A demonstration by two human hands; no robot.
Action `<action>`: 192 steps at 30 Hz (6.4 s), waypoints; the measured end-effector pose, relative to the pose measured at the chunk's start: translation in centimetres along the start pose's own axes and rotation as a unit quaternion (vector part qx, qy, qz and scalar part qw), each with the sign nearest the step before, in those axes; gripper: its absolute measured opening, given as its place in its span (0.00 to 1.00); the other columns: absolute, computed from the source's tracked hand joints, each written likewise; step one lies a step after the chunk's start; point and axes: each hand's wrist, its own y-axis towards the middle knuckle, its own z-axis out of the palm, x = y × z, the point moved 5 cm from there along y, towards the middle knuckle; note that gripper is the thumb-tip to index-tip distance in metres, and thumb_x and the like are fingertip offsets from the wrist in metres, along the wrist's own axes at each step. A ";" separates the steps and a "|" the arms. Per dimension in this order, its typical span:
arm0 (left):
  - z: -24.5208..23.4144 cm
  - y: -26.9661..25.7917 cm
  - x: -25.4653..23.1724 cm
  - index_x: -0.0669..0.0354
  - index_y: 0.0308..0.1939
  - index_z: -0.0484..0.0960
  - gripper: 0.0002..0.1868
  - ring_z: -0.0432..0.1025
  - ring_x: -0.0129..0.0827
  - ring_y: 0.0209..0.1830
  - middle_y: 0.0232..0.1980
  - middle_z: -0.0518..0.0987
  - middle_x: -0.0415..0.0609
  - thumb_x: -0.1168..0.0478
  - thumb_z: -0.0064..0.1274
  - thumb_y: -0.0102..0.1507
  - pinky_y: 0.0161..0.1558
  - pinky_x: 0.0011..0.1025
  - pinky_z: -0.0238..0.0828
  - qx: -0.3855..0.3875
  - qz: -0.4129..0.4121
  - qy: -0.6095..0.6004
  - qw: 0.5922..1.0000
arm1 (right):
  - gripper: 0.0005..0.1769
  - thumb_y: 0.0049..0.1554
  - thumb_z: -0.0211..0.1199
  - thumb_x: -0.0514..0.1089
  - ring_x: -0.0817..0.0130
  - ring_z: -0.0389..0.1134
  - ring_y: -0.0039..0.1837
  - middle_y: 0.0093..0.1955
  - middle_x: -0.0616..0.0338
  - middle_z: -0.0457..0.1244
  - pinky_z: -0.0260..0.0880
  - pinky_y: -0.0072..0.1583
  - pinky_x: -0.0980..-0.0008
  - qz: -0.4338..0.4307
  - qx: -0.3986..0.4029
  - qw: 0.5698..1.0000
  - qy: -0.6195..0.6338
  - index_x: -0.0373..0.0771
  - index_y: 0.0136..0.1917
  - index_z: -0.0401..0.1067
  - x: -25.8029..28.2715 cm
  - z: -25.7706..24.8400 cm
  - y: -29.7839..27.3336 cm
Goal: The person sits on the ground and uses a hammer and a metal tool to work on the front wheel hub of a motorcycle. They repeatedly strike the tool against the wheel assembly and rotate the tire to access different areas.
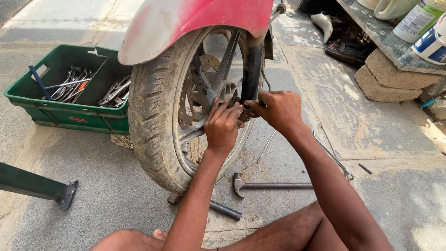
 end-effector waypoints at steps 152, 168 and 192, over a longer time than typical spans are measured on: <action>-16.7 -12.0 -0.4 0.67 0.53 0.69 0.38 0.84 0.42 0.32 0.35 0.82 0.54 0.42 0.66 0.53 0.37 0.36 0.85 -0.082 -0.325 -0.140 0.932 | 0.26 0.55 0.62 0.67 0.65 0.66 0.35 0.29 0.61 0.66 0.62 0.39 0.65 -0.183 0.051 0.968 -0.162 0.42 0.37 0.72 1.4 3.7 -3.8; -15.6 -13.1 -2.2 0.70 0.57 0.66 0.42 0.84 0.46 0.33 0.35 0.82 0.58 0.45 0.67 0.52 0.38 0.39 0.84 -0.081 -0.324 -0.117 0.935 | 0.31 0.50 0.68 0.73 0.66 0.61 0.36 0.28 0.62 0.64 0.57 0.42 0.64 -0.155 -0.035 0.983 -0.087 0.44 0.31 0.69 2.3 2.0 -4.6; -13.5 -12.6 -7.7 0.71 0.61 0.63 0.49 0.84 0.48 0.41 0.43 0.83 0.62 0.52 0.75 0.47 0.44 0.40 0.81 -0.087 -0.316 -0.157 0.931 | 0.39 0.54 0.62 0.80 0.65 0.55 0.35 0.30 0.61 0.60 0.52 0.42 0.62 -0.218 -0.162 0.957 -0.100 0.42 0.32 0.65 -1.4 5.0 -4.9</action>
